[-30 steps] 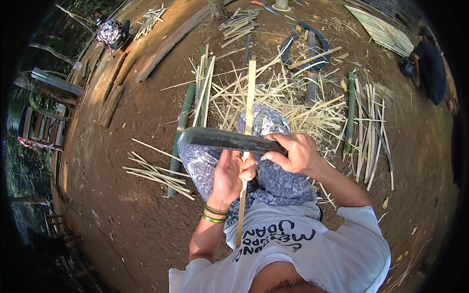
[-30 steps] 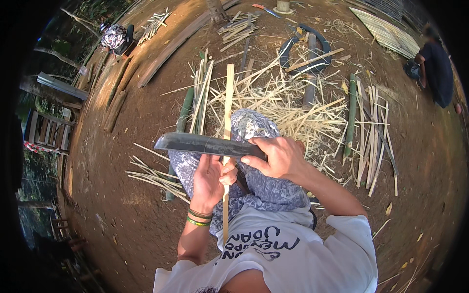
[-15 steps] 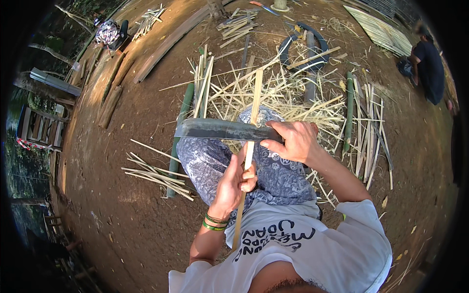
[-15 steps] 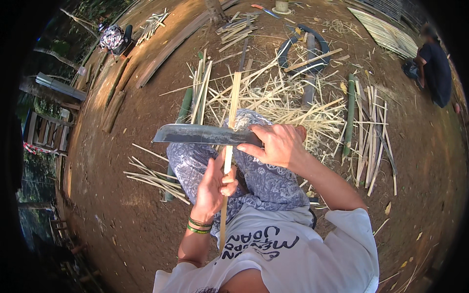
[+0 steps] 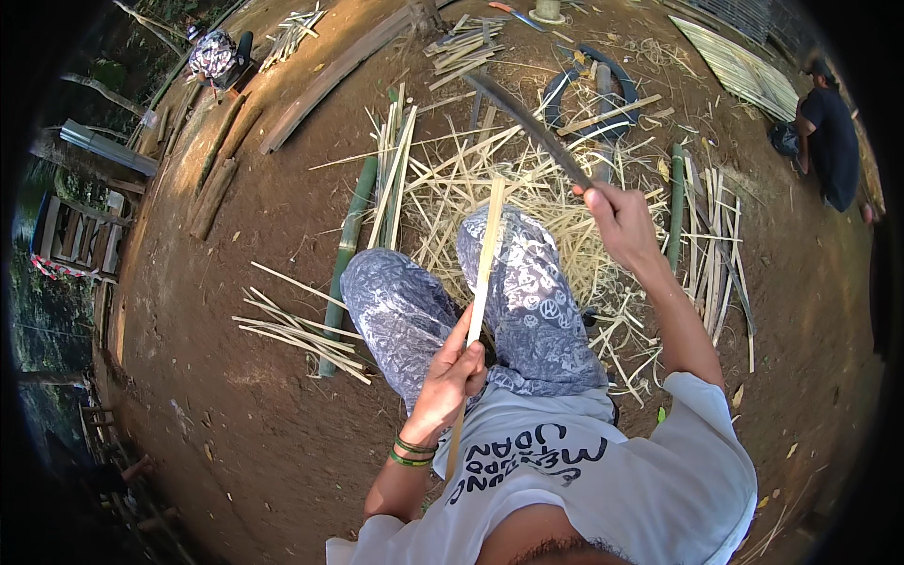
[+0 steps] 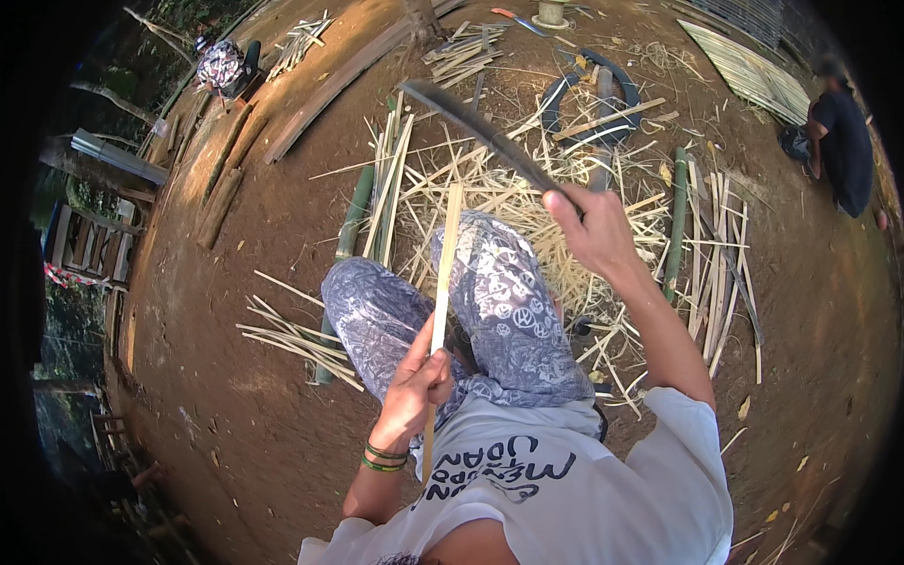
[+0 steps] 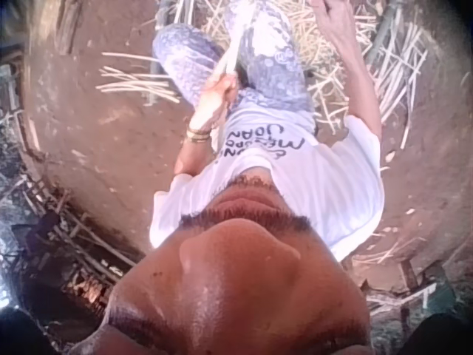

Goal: The person sits on the ground and uses a large machete to split long bamboo stalks into thin strips. They hold the bamboo vertically and strike it repeatedly with the blade to separate the fibers, then gather the resulting strips into a pile.

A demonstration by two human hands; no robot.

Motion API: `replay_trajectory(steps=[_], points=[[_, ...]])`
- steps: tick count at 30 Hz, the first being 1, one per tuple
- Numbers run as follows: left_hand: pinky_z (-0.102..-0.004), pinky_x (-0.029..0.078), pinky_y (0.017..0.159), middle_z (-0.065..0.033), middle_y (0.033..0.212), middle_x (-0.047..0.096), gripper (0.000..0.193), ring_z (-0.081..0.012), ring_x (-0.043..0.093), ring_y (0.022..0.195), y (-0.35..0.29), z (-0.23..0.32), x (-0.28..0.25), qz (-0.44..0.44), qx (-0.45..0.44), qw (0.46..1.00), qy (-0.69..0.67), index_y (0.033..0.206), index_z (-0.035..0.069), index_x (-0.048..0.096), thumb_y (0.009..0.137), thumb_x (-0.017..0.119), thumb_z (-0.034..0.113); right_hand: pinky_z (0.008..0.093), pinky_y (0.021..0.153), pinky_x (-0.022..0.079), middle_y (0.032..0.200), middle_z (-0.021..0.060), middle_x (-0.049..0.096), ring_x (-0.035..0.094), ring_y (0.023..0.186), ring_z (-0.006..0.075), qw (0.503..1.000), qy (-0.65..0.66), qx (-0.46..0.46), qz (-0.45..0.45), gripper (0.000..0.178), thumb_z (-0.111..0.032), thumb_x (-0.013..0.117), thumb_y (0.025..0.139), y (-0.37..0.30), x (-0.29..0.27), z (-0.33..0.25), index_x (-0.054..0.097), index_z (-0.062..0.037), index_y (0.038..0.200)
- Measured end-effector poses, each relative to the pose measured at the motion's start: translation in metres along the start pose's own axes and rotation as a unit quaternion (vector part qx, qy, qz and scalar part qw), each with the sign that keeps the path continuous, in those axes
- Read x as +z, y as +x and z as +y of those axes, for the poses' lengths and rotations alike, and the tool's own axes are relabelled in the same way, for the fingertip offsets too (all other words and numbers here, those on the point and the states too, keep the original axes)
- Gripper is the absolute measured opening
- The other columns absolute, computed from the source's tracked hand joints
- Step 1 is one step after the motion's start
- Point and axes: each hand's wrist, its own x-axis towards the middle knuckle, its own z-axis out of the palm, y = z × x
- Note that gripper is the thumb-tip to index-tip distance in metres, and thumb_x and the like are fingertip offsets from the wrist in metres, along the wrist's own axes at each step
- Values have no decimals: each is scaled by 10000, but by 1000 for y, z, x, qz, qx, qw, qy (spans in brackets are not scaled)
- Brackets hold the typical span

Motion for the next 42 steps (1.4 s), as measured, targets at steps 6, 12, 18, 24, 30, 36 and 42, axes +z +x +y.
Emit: replay_trajectory(steps=[6,12,18,24,30,36,42], points=[[-220,379,541,1,772,473,571,-81,423,593,24,1,4,-25,-6,999,-42,1574,164,225,1040,402,62,436,486,502,599,139,648,640,517,342,982,-29,-176,-67,511,-521,647,883,-51,59,-34,703,-33,1022],[-254,407,551,-90,852,576,311,-145,517,632,39,16,12,-5,49,996,-70,1236,9,502,931,438,27,436,499,512,687,127,682,662,571,336,976,-39,-191,-97,500,-533,661,868,-54,67,-44,666,-38,938],[-227,303,502,-1,750,456,211,-75,390,579,50,5,4,-35,36,993,-107,1192,42,528,1003,473,119,436,504,518,708,126,684,662,574,325,974,-47,-215,-60,500,-535,668,863,-54,72,-47,669,-45,962],[-219,271,505,41,731,394,229,-61,347,574,44,-2,2,-43,56,996,-57,1197,62,539,1060,459,227,432,492,512,684,126,670,658,566,325,968,-84,-230,-54,568,-580,686,824,-52,69,-47,666,-30,964],[-216,251,497,50,728,385,205,-48,316,566,30,0,9,-19,50,998,-28,1163,63,545,1065,454,218,404,473,492,669,104,661,649,544,294,963,-98,-248,-26,629,-617,700,786,-59,74,-37,676,-43,1043],[-224,248,479,56,708,384,167,-37,305,555,25,1,14,-36,42,998,-43,999,66,521,1071,441,193,382,466,466,655,62,658,640,522,259,956,-107,-273,-10,637,-618,708,773,-61,70,-30,687,-49,1059],[-212,255,492,58,741,386,189,-38,311,571,23,2,11,-25,28,998,-48,1196,71,521,1067,443,185,377,470,484,646,73,660,640,514,270,950,-127,-284,-9,662,-628,733,742,-56,52,-28,698,-23,1007]])
